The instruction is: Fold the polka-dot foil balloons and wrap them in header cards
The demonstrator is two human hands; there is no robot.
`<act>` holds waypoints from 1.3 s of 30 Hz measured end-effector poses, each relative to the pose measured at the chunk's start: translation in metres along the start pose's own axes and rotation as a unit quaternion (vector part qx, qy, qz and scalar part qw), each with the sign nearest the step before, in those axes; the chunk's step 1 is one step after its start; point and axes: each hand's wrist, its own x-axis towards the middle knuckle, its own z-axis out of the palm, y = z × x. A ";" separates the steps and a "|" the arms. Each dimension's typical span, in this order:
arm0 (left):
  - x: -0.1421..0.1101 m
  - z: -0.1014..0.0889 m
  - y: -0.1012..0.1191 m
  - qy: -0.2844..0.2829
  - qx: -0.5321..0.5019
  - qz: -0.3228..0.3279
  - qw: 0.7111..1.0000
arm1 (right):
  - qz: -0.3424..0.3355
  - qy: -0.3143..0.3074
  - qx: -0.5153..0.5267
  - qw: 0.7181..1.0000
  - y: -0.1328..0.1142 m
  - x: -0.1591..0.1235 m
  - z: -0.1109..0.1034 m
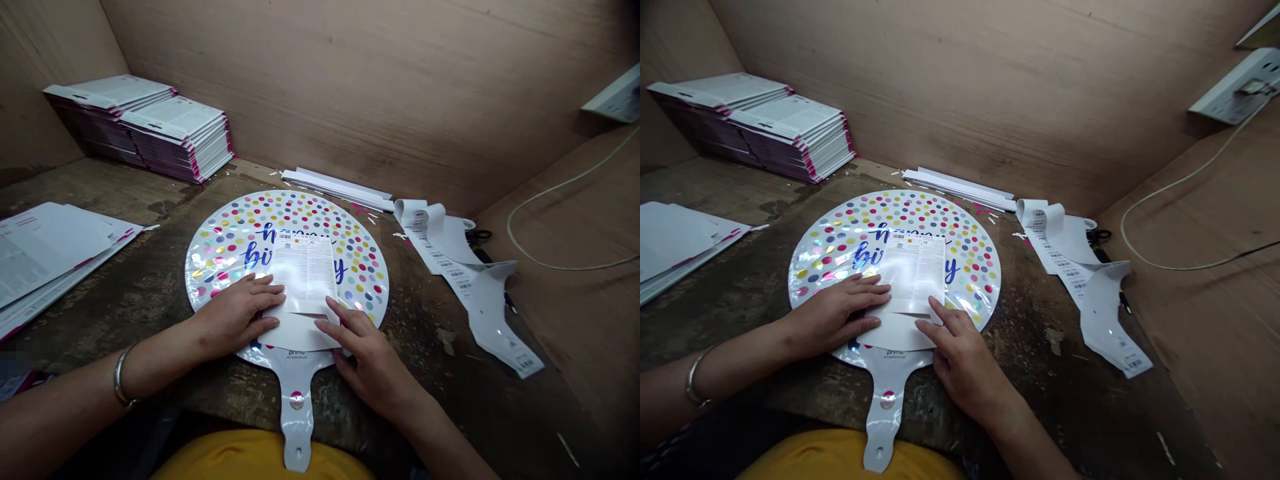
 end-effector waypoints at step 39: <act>0.012 0.013 0.029 0.118 0.008 -0.163 0.980 | 0.353 0.179 0.153 0.905 -0.028 0.054 0.016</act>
